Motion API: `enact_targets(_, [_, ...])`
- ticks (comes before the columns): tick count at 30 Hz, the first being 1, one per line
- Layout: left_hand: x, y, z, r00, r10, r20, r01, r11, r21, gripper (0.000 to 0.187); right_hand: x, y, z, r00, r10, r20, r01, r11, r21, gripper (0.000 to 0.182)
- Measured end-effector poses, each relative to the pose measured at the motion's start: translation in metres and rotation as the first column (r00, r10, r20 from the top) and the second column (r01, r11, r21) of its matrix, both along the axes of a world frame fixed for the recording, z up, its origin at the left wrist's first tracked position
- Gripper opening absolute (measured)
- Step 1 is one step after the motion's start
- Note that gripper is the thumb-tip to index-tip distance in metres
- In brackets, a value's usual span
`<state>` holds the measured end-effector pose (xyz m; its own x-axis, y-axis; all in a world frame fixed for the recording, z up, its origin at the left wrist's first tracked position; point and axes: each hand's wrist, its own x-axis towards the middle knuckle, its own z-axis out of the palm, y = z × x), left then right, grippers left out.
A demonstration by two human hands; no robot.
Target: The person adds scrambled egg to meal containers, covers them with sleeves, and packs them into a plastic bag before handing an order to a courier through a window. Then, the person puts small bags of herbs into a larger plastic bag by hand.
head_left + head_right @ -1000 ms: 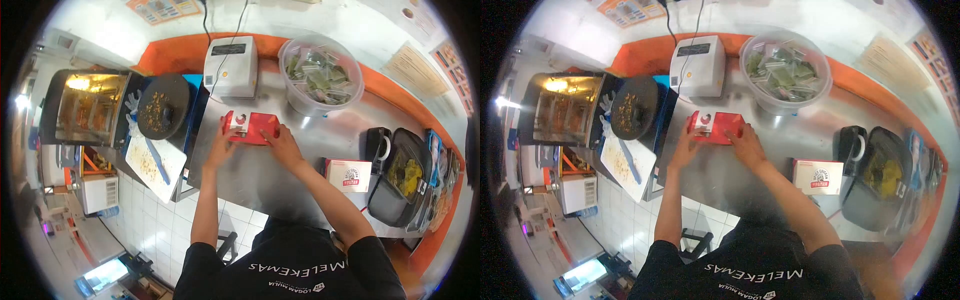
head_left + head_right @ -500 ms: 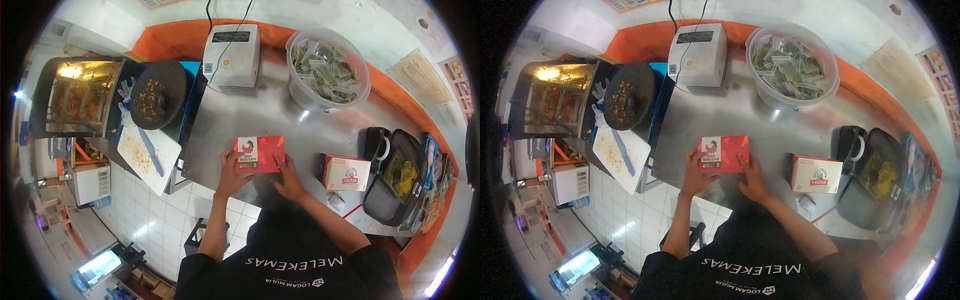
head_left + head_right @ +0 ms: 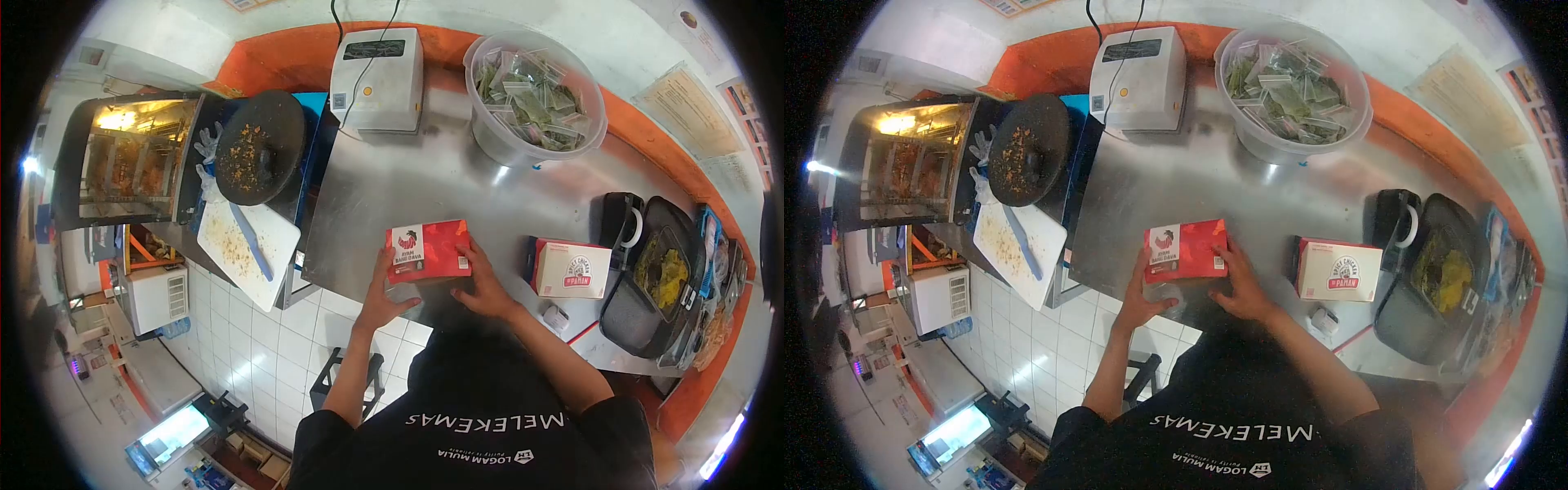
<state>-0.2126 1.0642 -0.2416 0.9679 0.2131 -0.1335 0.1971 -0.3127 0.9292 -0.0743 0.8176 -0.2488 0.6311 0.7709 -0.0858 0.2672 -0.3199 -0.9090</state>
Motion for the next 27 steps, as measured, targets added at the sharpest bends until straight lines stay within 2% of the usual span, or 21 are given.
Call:
enact_targets(2, [-0.004,0.006,0.001,0.994,-0.102,-0.025,0.105,0.974,0.200,0.109,0.001,-0.005,0.001,0.985,0.076,0.155,-0.056,0.989,-0.135,0.089])
enact_targets(4, [-0.008,0.014,-0.005,0.973,-0.221,-0.068,0.230,0.899,0.372,0.108,0.007,-0.009,0.008,0.949,0.163,0.271,-0.101,0.968,-0.229,0.089])
enact_targets(7, [-0.008,0.026,-0.011,0.952,-0.296,-0.079,0.302,0.863,0.405,0.094,0.014,-0.014,-0.013,0.980,0.162,0.111,-0.155,0.985,-0.068,0.083])
enact_targets(10, [-0.005,0.028,-0.013,0.955,-0.287,-0.078,0.290,0.837,0.464,0.076,0.021,-0.015,-0.020,0.954,0.212,0.212,-0.198,0.977,-0.082,0.068])
enact_targets(13, [-0.008,0.026,-0.022,0.958,-0.255,-0.130,0.286,0.835,0.470,0.065,0.017,-0.012,-0.027,0.939,0.184,0.291,-0.146,0.978,-0.149,0.061])
enact_targets(16, [-0.010,0.025,-0.031,0.951,-0.222,-0.217,0.304,0.807,0.506,0.062,0.010,-0.012,-0.038,0.939,0.158,0.307,-0.105,0.978,-0.181,0.063])
enact_targets(20, [-0.012,0.019,-0.043,0.967,-0.247,-0.059,0.216,0.678,0.703,0.063,-0.001,-0.010,-0.043,0.918,0.047,0.394,-0.023,0.998,-0.065,0.066])
enact_targets(22, [-0.001,0.012,-0.020,0.964,-0.268,0.006,0.165,0.613,0.772,0.061,-0.004,-0.010,-0.031,0.879,-0.005,0.477,0.018,1.000,-0.024,0.067])
enact_targets(23, [0.007,0.011,-0.010,0.956,-0.292,0.041,0.149,0.598,0.787,0.061,-0.004,-0.008,-0.030,0.886,-0.007,0.463,0.024,0.999,-0.032,0.066])
enact_targets(25, [0.037,0.017,0.008,0.916,-0.385,0.116,0.178,0.647,0.741,0.065,-0.007,-0.007,-0.036,0.902,-0.013,0.432,0.039,0.998,-0.051,0.063])
enact_targets(27, [0.071,0.010,0.018,0.901,-0.433,-0.022,0.331,0.654,0.680,0.064,-0.017,-0.009,-0.052,0.935,0.000,0.355,0.031,0.996,-0.081,0.055])
